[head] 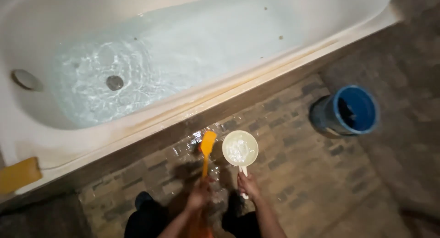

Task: The person cleans the wall tiles and the rim of a bathtub using a brush, applying water from a scoop to rinse the surfaces.

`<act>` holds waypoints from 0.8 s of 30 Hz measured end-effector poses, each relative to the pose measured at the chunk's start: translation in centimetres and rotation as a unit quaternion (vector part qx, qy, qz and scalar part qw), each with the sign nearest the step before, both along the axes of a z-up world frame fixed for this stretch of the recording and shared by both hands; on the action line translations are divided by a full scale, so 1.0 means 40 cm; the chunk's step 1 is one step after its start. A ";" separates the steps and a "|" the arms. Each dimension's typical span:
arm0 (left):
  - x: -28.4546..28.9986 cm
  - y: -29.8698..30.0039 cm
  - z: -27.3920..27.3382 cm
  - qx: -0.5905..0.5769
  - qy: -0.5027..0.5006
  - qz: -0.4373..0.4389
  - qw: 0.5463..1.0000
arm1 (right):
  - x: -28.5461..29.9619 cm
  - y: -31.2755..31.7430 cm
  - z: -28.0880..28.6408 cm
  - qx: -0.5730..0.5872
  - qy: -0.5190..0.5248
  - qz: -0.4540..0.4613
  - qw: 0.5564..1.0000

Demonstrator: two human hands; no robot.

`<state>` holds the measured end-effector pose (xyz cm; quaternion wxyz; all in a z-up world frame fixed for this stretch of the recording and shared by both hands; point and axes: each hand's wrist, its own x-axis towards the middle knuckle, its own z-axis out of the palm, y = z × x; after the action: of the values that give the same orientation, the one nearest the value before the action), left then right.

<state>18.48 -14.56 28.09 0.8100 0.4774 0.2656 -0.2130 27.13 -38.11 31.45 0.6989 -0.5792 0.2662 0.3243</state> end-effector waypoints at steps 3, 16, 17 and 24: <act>0.025 0.000 -0.197 0.090 0.005 -0.117 0.989 | 0.014 0.057 -0.204 -0.019 -0.008 -0.028 0.999; 0.005 0.122 -0.634 0.110 -0.071 -0.006 0.991 | -0.042 0.278 -0.829 -0.014 -0.046 -0.018 0.999; 0.011 0.123 -0.654 0.130 -0.151 -0.023 0.980 | -0.036 0.289 -0.840 -0.020 -0.067 -0.005 0.998; -0.089 0.119 -0.788 0.057 0.007 0.075 0.995 | -0.110 0.265 -0.861 -0.078 -0.091 0.075 0.990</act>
<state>14.91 -9.79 -3.43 0.7931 0.5004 0.3181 -0.1393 22.73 -27.50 -3.01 0.6466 -0.6774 0.1816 0.2999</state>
